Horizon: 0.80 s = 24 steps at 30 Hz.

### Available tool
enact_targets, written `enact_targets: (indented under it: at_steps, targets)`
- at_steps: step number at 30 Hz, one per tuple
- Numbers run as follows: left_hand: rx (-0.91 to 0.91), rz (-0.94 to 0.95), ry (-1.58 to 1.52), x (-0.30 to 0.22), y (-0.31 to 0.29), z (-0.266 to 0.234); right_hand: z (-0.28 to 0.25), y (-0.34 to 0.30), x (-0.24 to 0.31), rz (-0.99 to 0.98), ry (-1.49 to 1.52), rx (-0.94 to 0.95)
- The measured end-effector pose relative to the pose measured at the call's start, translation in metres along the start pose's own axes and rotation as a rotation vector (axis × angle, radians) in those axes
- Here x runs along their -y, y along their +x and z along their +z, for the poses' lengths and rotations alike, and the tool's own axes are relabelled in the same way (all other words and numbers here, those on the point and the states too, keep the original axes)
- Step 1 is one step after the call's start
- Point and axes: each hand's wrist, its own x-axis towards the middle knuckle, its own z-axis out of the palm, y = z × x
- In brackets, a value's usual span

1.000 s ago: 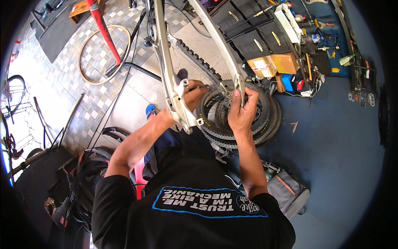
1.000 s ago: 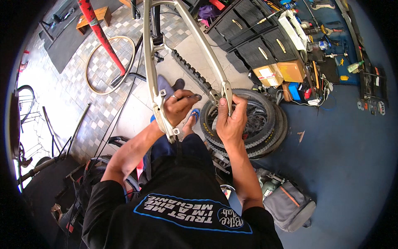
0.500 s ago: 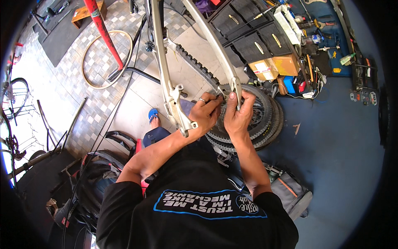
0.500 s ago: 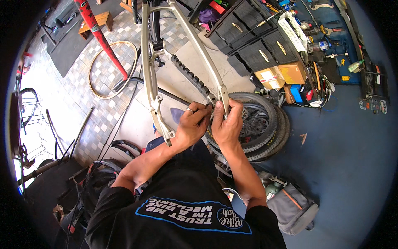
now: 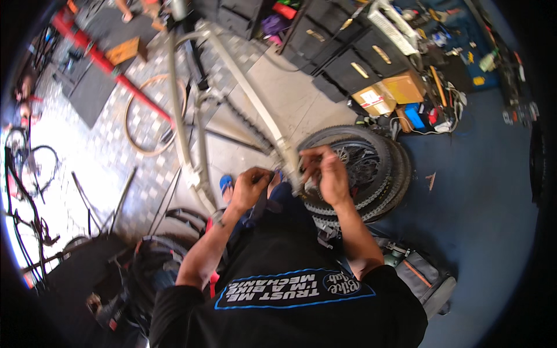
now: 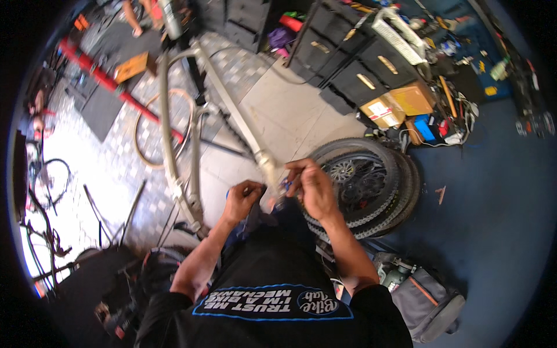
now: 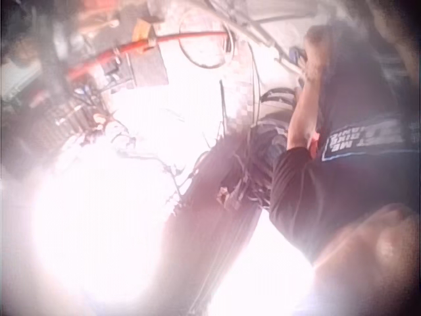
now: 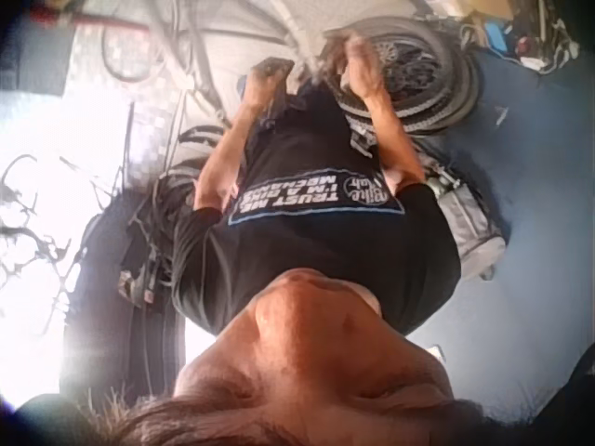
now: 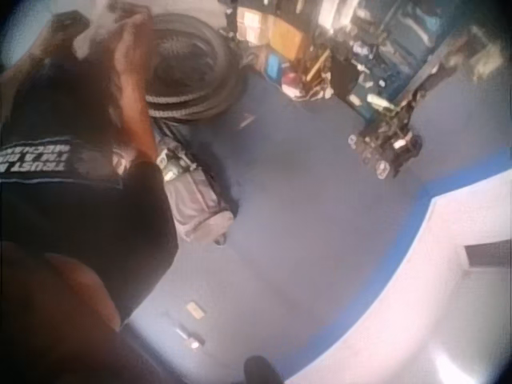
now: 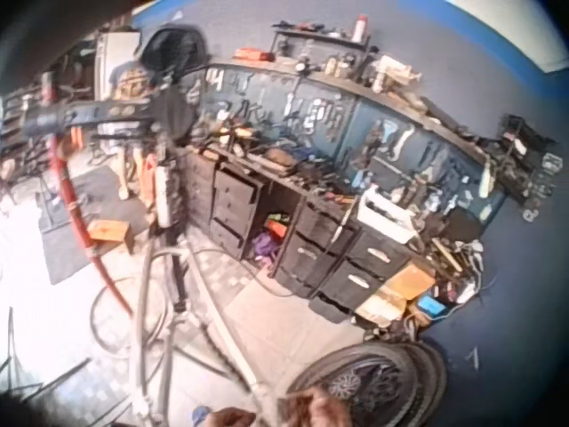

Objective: The person assembles a bicycle fork by inserting small metal parts into the fork's dropouts and tightening them. They handle the fork, small metal parts, and a tool, working in a bicycle repair shop.

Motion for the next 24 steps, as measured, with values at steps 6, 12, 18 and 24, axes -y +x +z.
enact_targets:
  at_steps: [6, 12, 18, 24]
  targets:
    - [0.018, -0.062, -0.56, -0.004, 0.052, 0.081, -0.075, 0.017, -0.094, 0.008, -0.31, 0.361]
    - [-0.063, 0.27, 0.153, -0.007, 0.123, 0.13, -0.126, 0.03, -0.12, 0.146, -0.119, 0.037]
    - [-0.322, -0.21, -0.307, -0.027, 0.145, 0.12, -0.219, 0.078, -0.093, 0.118, -0.256, -0.115]
    - [-0.438, -0.356, -0.464, -0.025, 0.215, 0.131, -0.288, 0.149, -0.092, 0.148, -0.429, -0.188]
